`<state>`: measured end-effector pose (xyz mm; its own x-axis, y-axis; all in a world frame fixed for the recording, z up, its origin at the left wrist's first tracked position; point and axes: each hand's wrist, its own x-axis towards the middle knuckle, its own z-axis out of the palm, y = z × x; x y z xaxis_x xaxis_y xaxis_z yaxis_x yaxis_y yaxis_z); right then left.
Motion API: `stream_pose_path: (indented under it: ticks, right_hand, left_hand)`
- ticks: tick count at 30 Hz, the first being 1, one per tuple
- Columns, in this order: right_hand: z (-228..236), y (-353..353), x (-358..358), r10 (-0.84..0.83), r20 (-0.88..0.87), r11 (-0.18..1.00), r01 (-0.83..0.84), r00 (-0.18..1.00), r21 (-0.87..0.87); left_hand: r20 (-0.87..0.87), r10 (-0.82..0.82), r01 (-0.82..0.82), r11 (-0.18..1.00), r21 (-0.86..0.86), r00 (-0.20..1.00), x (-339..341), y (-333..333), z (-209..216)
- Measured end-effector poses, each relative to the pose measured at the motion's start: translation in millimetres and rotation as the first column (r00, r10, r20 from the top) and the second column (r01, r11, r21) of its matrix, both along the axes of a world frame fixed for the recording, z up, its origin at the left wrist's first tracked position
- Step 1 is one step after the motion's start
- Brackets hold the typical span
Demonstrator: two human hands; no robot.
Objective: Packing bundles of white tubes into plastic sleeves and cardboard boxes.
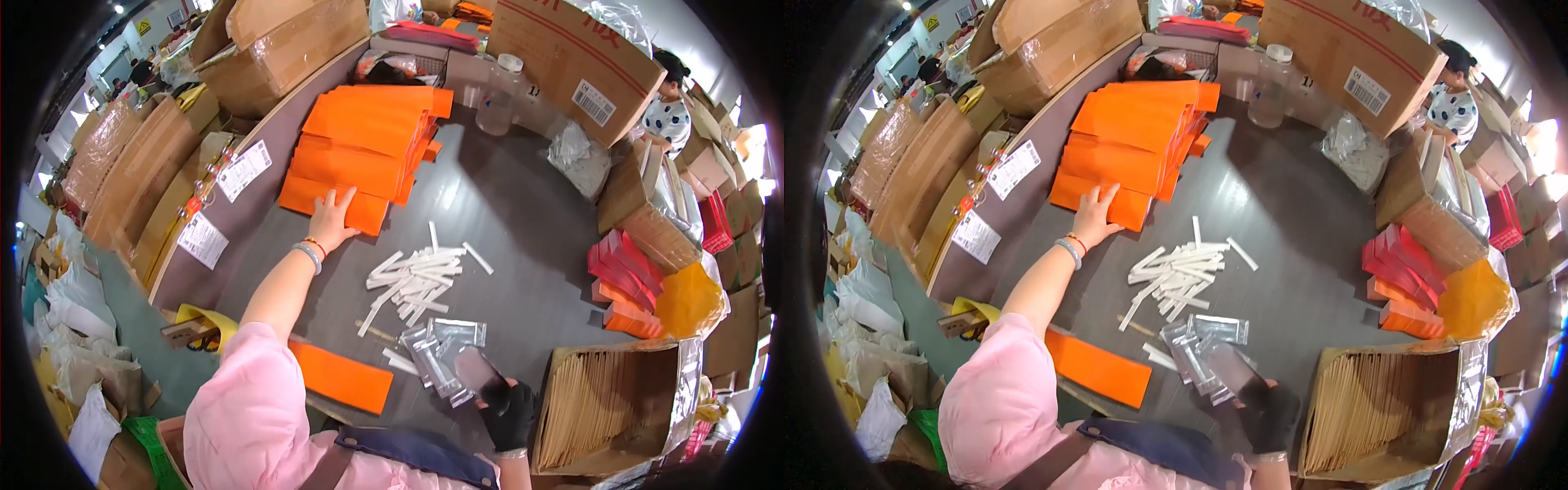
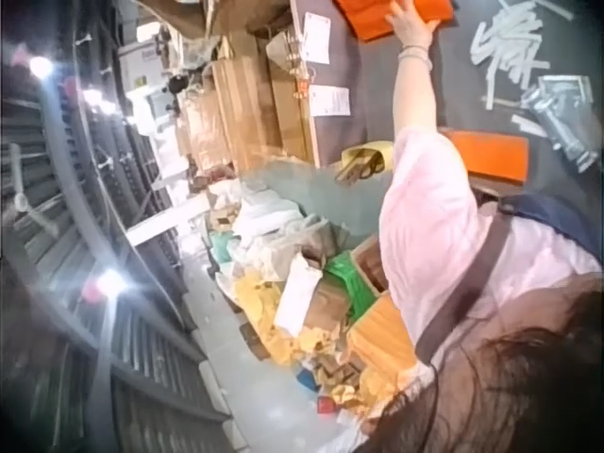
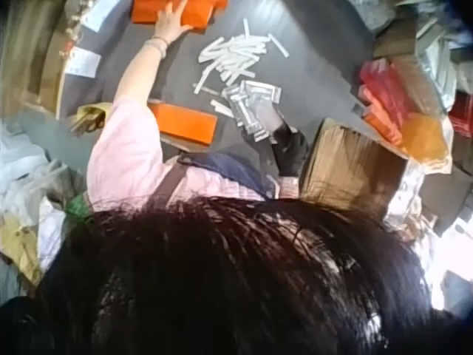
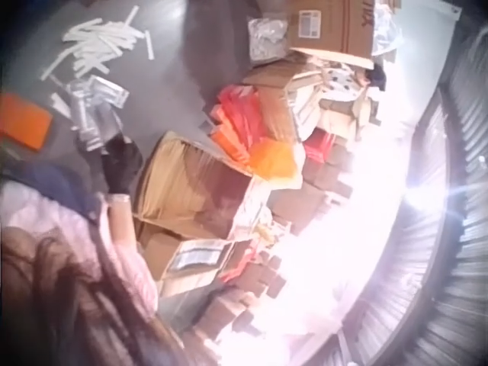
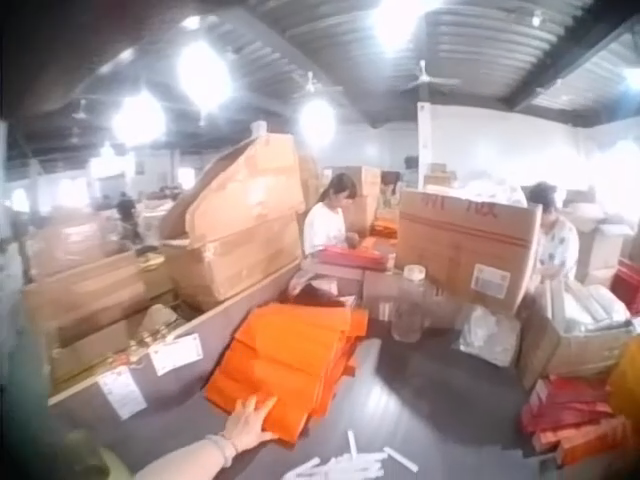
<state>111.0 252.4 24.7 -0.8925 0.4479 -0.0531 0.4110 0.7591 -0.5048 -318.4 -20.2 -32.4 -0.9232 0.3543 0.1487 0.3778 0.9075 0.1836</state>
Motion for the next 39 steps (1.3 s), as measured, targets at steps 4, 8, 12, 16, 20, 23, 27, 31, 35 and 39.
stream_pose_path:
  ticks: [4,8,12,16,20,23,27,31,35,39]
  right_hand:
    - [2.4,-1.9,-0.1,0.158,-0.193,0.980,-0.131,0.968,0.147]
    - [6.8,-8.9,4.9,0.155,-0.218,0.984,-0.130,0.964,0.124]
    - [0.4,-8.6,18.0,0.212,-0.064,0.975,-0.206,0.975,0.084]
    - [4.2,-21.3,18.9,0.256,0.005,0.961,-0.255,0.967,0.109]
    - [-2.2,-31.6,15.1,0.356,-0.022,0.923,-0.348,0.934,0.168]
    - [-0.5,-35.2,10.3,0.376,0.025,0.913,-0.375,0.926,0.160]
    - [-1.1,-39.4,5.2,0.438,0.117,0.896,-0.443,0.891,0.019]
    - [-32.9,-79.3,-20.1,0.516,-0.002,0.857,-0.516,0.857,-0.006]
    - [-27.4,-84.5,-28.9,0.467,-0.181,0.880,-0.475,0.866,-0.003]
    - [-24.3,-21.3,6.2,0.170,-0.276,0.985,-0.165,0.946,0.042]
  left_hand:
    - [0.069,-0.226,0.226,0.974,0.001,0.972,30.9,-35.2,13.4]
    - [0.107,-0.404,0.396,0.914,0.087,0.908,109.2,-41.0,35.4]
    - [0.185,-0.504,0.467,0.858,0.212,0.843,210.6,-36.0,32.1]
    - [0.192,-0.340,0.277,0.914,0.295,0.920,292.7,-20.8,30.8]
    - [0.225,-0.115,0.081,0.984,0.156,0.968,317.9,-13.6,6.0]
    - [0.281,-0.121,0.047,0.965,0.257,0.952,316.0,-17.9,-3.3]
    - [0.322,-0.122,0.035,0.964,0.265,0.939,314.3,-18.5,-0.9]
    - [0.324,-0.157,0.075,0.965,0.252,0.933,313.7,-17.0,3.2]
    - [0.300,-0.233,0.151,0.950,0.272,0.925,280.1,-14.3,4.2]
    - [0.140,-0.125,0.064,0.925,0.375,0.982,223.3,-3.9,-16.9]
